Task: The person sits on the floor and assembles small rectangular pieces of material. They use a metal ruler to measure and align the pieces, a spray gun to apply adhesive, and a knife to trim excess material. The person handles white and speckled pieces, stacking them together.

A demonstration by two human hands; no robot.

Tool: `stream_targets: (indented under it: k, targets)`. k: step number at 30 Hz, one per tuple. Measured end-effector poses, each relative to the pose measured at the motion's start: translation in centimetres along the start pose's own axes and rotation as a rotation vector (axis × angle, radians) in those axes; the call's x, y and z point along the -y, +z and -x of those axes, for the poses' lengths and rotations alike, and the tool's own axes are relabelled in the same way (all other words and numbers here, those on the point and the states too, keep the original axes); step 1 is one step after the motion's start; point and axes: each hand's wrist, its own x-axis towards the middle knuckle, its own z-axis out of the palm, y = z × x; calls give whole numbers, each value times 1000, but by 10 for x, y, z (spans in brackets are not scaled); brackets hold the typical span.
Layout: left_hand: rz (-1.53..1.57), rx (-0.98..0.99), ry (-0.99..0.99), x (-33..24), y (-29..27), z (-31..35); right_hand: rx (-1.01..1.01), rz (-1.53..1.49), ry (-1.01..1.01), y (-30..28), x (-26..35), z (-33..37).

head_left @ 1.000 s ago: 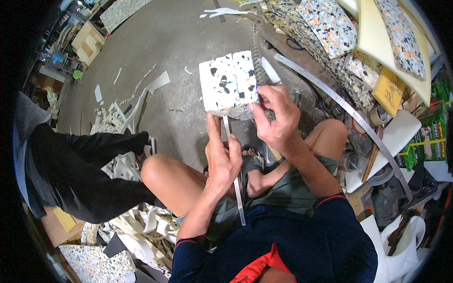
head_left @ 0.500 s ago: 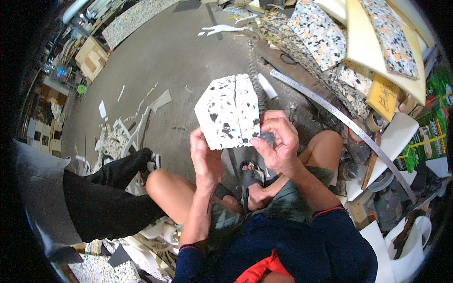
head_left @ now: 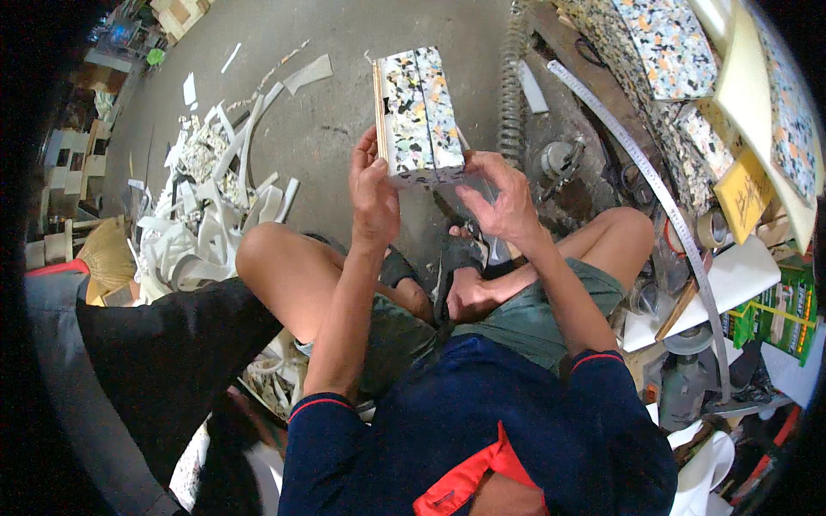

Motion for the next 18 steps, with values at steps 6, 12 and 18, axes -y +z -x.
stream_targets:
  k: [6,12,18]
  targets:
    - [-34,12,17,17,-15,6,1,-135,263,16,-8,3]
    - [-105,-47,-122,-2,-1,17,54,-11,345,7,29,-23]
    - [-680,13,152,5,-2,14,131,68,466,10,31,-38]
